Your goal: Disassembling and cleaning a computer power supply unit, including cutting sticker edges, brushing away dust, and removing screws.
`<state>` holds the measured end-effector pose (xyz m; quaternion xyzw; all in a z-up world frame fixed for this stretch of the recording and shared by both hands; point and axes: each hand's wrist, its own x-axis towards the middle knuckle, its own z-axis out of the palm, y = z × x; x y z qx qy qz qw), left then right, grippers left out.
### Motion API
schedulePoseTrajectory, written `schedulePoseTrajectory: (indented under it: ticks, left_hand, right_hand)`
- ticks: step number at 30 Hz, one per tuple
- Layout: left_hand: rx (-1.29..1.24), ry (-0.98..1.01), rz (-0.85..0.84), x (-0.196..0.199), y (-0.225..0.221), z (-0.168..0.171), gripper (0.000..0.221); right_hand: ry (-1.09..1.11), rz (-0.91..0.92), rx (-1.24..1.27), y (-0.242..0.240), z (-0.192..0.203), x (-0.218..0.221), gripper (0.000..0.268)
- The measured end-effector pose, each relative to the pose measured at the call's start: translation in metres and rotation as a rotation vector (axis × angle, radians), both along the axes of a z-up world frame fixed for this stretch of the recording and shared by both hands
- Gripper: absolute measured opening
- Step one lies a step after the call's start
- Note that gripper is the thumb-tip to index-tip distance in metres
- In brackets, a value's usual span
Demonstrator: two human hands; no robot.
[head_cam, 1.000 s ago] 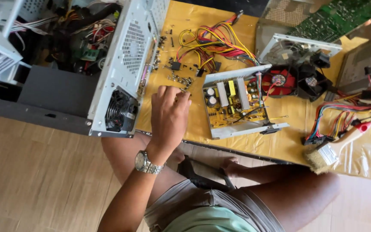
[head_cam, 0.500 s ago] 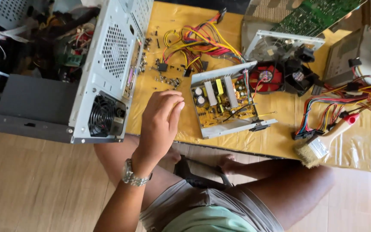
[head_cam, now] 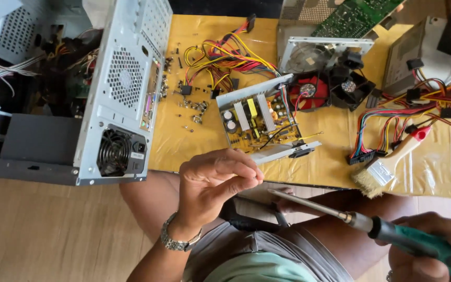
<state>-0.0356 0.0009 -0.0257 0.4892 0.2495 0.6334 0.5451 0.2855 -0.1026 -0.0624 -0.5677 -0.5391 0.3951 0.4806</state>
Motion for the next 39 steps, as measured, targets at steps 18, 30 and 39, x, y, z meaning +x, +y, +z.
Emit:
schedulePoseTrajectory:
  ticks: [18, 30, 39]
  left_hand:
    - [0.159, 0.275, -0.105, 0.037, 0.009, 0.015, 0.004]
    - [0.313, 0.513, -0.238, 0.037, 0.014, 0.015, 0.009]
    - [0.223, 0.433, -0.213, 0.040, 0.014, 0.010, 0.009]
  right_hand:
    - [-0.122, -0.284, 0.320, 0.013, 0.026, -0.016, 0.035]
    - [-0.492, -0.123, 0.230, 0.000, -0.003, 0.022, 0.043]
    - [0.017, -0.226, 0.285, -0.002, -0.021, -0.004, 0.034]
